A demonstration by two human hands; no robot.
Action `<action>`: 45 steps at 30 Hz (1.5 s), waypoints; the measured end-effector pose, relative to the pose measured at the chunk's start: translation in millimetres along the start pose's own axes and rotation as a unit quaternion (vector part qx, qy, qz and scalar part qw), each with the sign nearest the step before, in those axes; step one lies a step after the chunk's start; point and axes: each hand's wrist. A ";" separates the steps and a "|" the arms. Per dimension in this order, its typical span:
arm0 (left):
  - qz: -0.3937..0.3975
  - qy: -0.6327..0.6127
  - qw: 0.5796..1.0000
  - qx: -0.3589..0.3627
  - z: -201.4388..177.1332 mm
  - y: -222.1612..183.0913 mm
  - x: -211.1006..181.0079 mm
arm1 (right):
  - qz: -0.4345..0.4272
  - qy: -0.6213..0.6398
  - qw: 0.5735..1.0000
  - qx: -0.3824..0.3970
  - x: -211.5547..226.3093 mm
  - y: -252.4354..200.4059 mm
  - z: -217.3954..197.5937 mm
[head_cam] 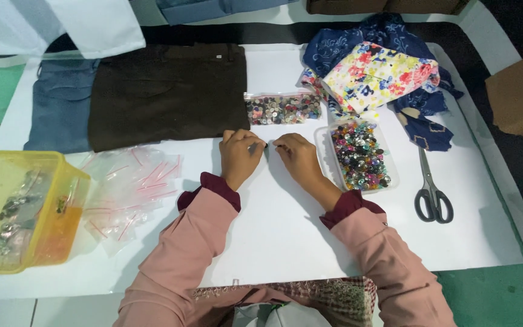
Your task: The person sorts various buttons by hand, picking them from a container and placing them into organized groups on a white table; they move plastic bags and fabric aside to clear space.
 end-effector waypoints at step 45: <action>0.255 -0.091 0.958 -0.097 17.4 -26.3 -76.8 | -0.034 -0.067 0.997 -0.021 -10.0 -18.8 -140.2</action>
Point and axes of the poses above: each hand's wrist, its own y-axis towards the middle knuckle, its own z-axis out of the palm, x = y × z
